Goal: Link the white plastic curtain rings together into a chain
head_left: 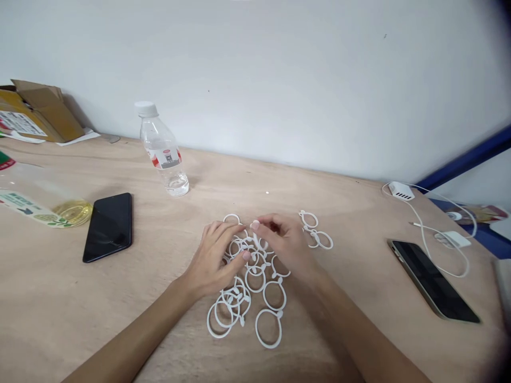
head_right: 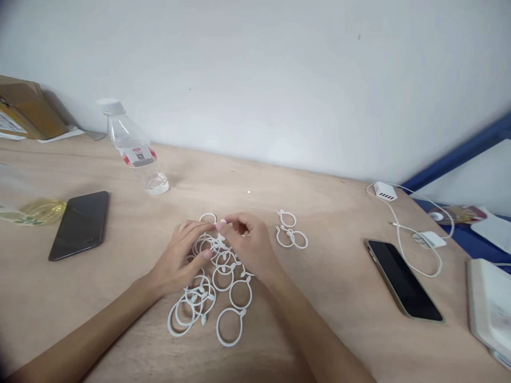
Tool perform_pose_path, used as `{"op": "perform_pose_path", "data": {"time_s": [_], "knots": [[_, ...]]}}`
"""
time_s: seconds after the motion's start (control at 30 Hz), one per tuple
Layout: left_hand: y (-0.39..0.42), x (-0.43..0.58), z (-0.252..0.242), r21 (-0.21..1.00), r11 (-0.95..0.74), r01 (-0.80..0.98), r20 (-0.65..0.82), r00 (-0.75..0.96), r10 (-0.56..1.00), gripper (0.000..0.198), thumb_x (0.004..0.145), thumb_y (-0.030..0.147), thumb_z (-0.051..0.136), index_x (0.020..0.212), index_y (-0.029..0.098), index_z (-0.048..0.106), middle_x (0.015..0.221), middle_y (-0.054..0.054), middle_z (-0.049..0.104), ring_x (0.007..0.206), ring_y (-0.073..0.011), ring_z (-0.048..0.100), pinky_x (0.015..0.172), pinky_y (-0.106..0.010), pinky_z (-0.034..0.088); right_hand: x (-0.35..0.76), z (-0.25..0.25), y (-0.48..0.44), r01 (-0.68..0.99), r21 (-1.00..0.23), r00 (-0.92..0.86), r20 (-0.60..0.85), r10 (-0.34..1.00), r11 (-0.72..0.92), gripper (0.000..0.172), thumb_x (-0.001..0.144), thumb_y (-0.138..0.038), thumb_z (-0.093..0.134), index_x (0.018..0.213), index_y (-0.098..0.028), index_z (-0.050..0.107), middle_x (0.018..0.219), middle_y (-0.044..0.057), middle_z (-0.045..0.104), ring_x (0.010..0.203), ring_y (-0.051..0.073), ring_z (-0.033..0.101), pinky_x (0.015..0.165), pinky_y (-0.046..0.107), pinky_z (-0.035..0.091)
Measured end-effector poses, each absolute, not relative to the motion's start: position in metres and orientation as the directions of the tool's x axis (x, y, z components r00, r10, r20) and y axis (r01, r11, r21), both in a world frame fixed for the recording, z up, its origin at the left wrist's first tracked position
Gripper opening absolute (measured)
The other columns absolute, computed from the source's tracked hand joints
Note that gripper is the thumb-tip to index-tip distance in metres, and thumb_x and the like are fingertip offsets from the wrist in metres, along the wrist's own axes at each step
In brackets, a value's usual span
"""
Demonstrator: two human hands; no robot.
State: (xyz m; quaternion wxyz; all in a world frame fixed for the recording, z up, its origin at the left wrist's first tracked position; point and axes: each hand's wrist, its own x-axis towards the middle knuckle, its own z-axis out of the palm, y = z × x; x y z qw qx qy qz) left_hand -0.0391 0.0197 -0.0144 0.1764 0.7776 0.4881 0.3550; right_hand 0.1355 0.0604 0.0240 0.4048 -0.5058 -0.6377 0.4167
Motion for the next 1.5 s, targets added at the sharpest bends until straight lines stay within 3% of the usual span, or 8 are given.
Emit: {"op": "perform_pose_path", "data": {"time_s": [0.1,0.2,0.6,1.07,1.13,1.2,1.33,1.5], "knots": [[0.02,-0.04,-0.015,0.635,-0.467,0.615,0.367,0.292,0.883,0.038,0.094,0.045,0.038,0.116,0.018,0.053,0.108,-0.009,0.061,0.1,-0.0256,0.049,0.093,-0.044,0.035,0.122,0.026,0.049,-0.012,-0.993,-0.219,-0.116,0.969,-0.121,0.024,0.069,-0.042,0.072,0.075,-0.018,0.07,0.067,0.0,0.065,0.065,0.014,0.058,0.064,0.029,0.045],[0.02,-0.041,-0.013,0.671,-0.449,0.591,0.333,0.301,0.894,0.032,0.097,0.039,0.032,0.104,0.019,0.055,0.096,-0.006,0.062,0.092,-0.0232,0.05,0.089,-0.043,0.035,0.118,0.022,0.046,-0.108,-0.969,-0.226,-0.193,0.955,-0.221,0.021,0.066,-0.037,0.075,0.073,-0.018,0.07,0.063,-0.001,0.064,0.063,0.013,0.056,0.063,0.027,0.044],[0.02,-0.041,-0.012,0.705,-0.462,0.538,0.348,0.305,0.887,0.052,0.098,0.052,0.011,0.083,0.02,0.05,0.08,-0.003,0.056,0.08,-0.0219,0.047,0.081,-0.042,0.035,0.12,0.02,0.045,-0.056,-0.98,-0.319,-0.165,0.933,-0.192,0.022,0.071,-0.041,0.073,0.073,-0.019,0.072,0.068,0.0,0.067,0.066,0.013,0.057,0.067,0.028,0.045],[0.019,-0.04,-0.013,0.672,-0.432,0.602,0.323,0.287,0.902,0.024,0.093,0.029,0.032,0.083,0.019,0.052,0.079,-0.005,0.054,0.08,-0.0218,0.046,0.072,-0.038,0.041,0.126,0.021,0.049,0.247,-0.964,-0.404,-0.006,0.915,0.103,0.022,0.083,-0.035,0.057,0.073,-0.019,0.068,0.072,0.001,0.067,0.069,0.016,0.059,0.066,0.029,0.045],[0.019,-0.039,-0.012,0.66,-0.421,0.622,0.323,0.271,0.907,0.022,0.094,0.03,0.037,0.091,0.019,0.056,0.086,-0.006,0.059,0.086,-0.0228,0.048,0.078,-0.04,0.042,0.143,0.019,0.064,0.407,-0.886,-0.302,0.1,0.948,0.223,0.021,0.084,-0.034,0.055,0.078,-0.02,0.069,0.076,0.003,0.069,0.071,0.018,0.06,0.069,0.031,0.046],[0.019,-0.038,-0.011,0.649,-0.436,0.624,0.341,0.273,0.899,0.023,0.094,0.033,0.042,0.104,0.018,0.058,0.1,-0.008,0.062,0.097,-0.0245,0.049,0.087,-0.042,0.042,0.167,0.015,0.081,0.67,-0.688,-0.139,0.253,0.957,0.279,0.019,0.081,-0.031,0.056,0.087,-0.019,0.07,0.085,0.007,0.07,0.078,0.021,0.059,0.077,0.036,0.045],[0.019,-0.039,-0.011,0.626,-0.477,0.617,0.388,0.285,0.877,0.038,0.092,0.036,0.05,0.126,0.018,0.054,0.128,-0.011,0.057,0.117,-0.0276,0.045,0.101,-0.047,0.037,0.213,0.002,0.106,0.965,-0.257,0.042,0.309,0.95,0.041,0.04,0.081,-0.034,0.055,0.112,-0.012,0.066,0.109,0.018,0.063,0.105,0.034,0.051,0.088,0.048,0.039],[0.019,-0.039,-0.012,0.634,-0.484,0.603,0.397,0.284,0.873,0.037,0.095,0.035,0.045,0.127,0.02,0.056,0.13,-0.011,0.056,0.121,-0.0277,0.045,0.103,-0.049,0.036,0.225,-0.007,0.109,0.973,-0.231,0.034,0.259,0.965,0.027,0.028,0.084,-0.034,0.051,0.094,-0.019,0.073,0.106,0.016,0.06,0.103,0.033,0.049,0.085,0.049,0.038]]}}
